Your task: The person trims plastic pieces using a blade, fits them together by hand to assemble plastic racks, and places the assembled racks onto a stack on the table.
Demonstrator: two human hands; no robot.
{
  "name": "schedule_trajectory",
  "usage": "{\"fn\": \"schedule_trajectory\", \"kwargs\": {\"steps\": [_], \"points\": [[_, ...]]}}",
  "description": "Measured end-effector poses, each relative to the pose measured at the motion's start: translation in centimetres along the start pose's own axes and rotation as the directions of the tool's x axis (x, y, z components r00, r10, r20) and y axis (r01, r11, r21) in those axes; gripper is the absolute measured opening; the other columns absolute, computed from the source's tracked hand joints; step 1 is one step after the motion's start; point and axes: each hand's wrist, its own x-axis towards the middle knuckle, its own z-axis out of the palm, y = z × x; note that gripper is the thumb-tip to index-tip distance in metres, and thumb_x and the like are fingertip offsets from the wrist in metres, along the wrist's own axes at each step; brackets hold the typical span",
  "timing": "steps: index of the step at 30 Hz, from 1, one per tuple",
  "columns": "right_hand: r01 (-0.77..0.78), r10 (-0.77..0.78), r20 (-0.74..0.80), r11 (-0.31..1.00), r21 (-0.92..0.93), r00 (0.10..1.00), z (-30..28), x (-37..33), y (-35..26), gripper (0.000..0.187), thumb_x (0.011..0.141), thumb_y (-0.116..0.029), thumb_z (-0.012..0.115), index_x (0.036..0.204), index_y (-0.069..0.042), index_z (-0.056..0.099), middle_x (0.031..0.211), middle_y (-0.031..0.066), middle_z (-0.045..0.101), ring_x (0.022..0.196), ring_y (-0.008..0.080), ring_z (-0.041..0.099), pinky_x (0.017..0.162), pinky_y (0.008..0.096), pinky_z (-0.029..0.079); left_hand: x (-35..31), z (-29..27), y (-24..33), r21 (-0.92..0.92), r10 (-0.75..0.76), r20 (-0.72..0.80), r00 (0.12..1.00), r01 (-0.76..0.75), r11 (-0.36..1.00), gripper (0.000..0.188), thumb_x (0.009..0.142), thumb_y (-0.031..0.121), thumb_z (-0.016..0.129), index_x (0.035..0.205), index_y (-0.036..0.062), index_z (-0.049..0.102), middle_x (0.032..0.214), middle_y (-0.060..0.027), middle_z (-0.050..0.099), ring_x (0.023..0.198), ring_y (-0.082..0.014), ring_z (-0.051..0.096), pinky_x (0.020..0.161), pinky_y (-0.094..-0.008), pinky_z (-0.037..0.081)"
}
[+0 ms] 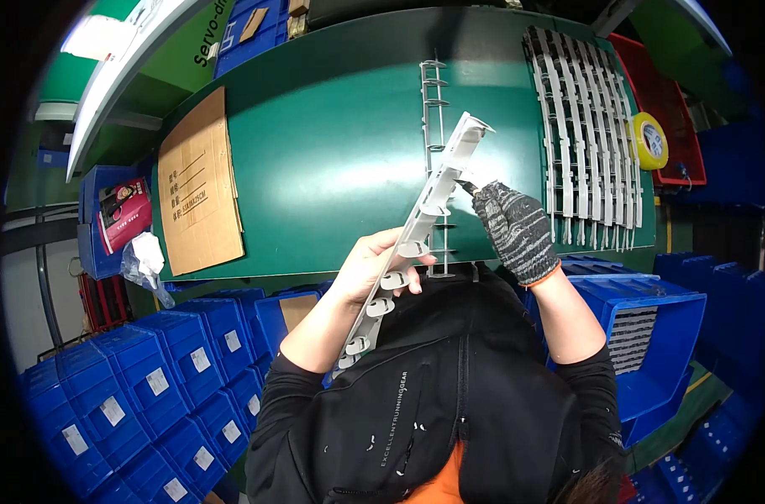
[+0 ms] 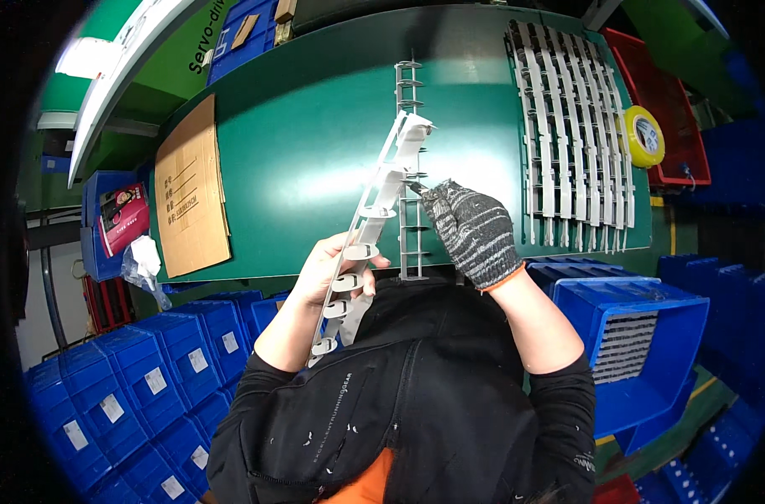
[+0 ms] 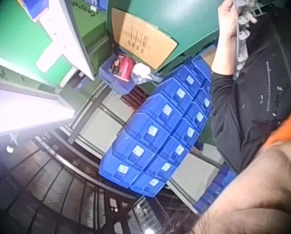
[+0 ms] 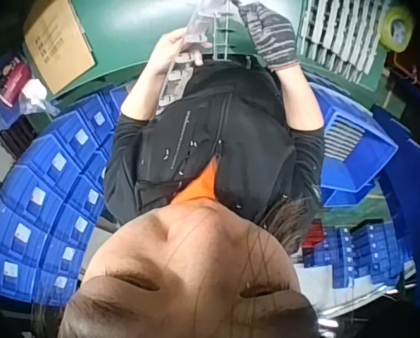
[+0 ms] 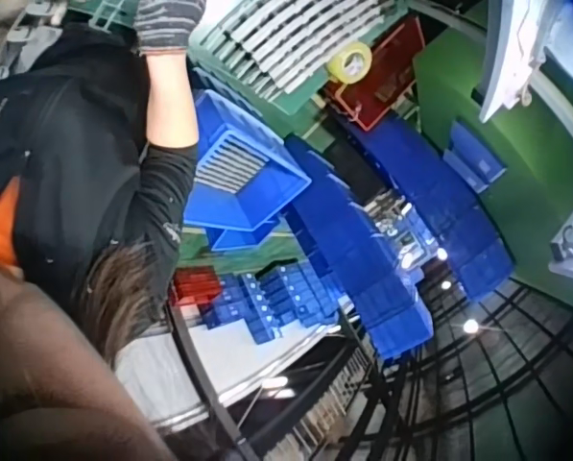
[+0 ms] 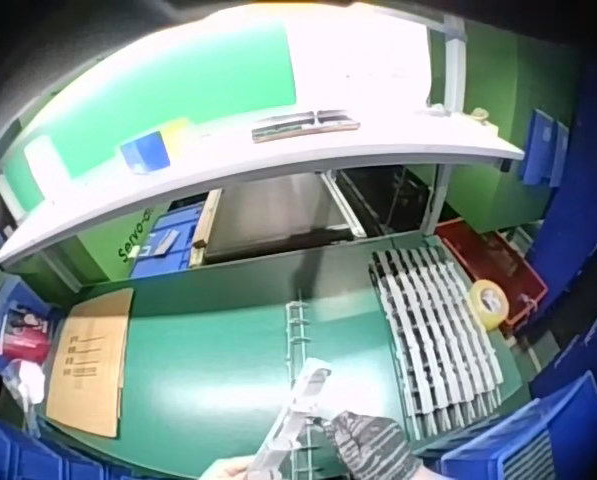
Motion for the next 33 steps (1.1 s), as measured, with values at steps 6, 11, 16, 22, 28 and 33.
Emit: {"fn": "schedule_trajectory", "kwargs": {"steps": [6,11,16,22,28,33], "points": [[-0.269,0.179,0.236,0.855,0.444,0.955,0.3,-0.4,-0.3,0.02,0.084,-0.016,0.051,0.092,-0.001,0.063,0.081,0.0159,0.061,0.073,0.0305,0.059,0.066,0.0388,0.047,-0.1,0.2,-0.5,-0.005,0.041,-0.033,0.999,-0.041,0.999,0.044,0.08,0.032,0.062,0.106,-0.0019,0.052,0.089,-0.0145,0.062,0.058,-0.019,0.063,0.039,-0.0212,0.046],[-0.415,0.407,0.143,0.732,0.54,0.902,-0.7,-1.1,-1.9,0.014,0.084,-0.012,0.052,0.086,0.0,0.061,0.071,0.0112,0.059,0.063,0.0248,0.056,0.057,0.0343,0.045,0.2,0.3,-0.5,-0.016,0.05,-0.052,0.997,-0.05,0.999,0.049,0.078,0.033,0.065,0.109,-0.0014,0.051,0.092,-0.0168,0.062,0.062,-0.0216,0.064,0.04,-0.022,0.047],[-0.052,0.053,-0.005,0.99,0.129,0.999,0.7,-2.3,-1.7,0.015,0.08,-0.013,0.053,0.086,-0.004,0.063,0.08,0.0134,0.061,0.076,0.0288,0.058,0.066,0.0376,0.046,0.4,0.7,-0.2,-0.042,0.062,-0.045,0.997,-0.064,0.997,0.046,0.081,0.031,0.062,0.111,-0.0018,0.05,0.097,-0.0179,0.061,0.067,-0.0234,0.065,0.042,-0.023,0.048],[-0.36,0.333,0.15,0.906,0.223,0.931,-0.1,-0.4,-3.7,0.011,0.075,-0.016,0.061,0.078,-0.005,0.062,0.071,0.0118,0.057,0.066,0.0283,0.056,0.06,0.0373,0.044,0.5,0.7,-0.4,-0.042,0.061,-0.076,0.995,-0.064,0.997,0.049,0.082,0.034,0.06,0.113,-0.0018,0.049,0.097,-0.0179,0.061,0.068,-0.0233,0.065,0.043,-0.0231,0.048],[-0.357,0.342,0.107,0.911,0.206,0.934,0.4,-0.3,-3.8,0.012,0.074,-0.016,0.063,0.076,-0.004,0.061,0.07,0.0124,0.056,0.064,0.0285,0.055,0.058,0.0367,0.043,0.6,0.5,-0.5,-0.071,0.072,-0.044,0.996,-0.075,0.995,0.05,0.083,0.034,0.059,0.114,-0.0033,0.047,0.097,-0.0188,0.06,0.067,-0.0238,0.065,0.042,-0.0231,0.048],[-0.312,0.327,-0.014,0.914,0.258,0.945,0.0,-0.6,-2.2,0.015,0.076,-0.017,0.063,0.074,-0.002,0.061,0.067,0.0087,0.057,0.06,0.0221,0.055,0.056,0.032,0.043,0.5,0.0,-0.5,-0.043,0.023,-0.038,0.999,-0.025,0.999,0.052,0.084,0.034,0.057,0.115,-0.0047,0.044,0.098,-0.0213,0.059,0.066,-0.0249,0.065,0.042,-0.0231,0.048]]}}
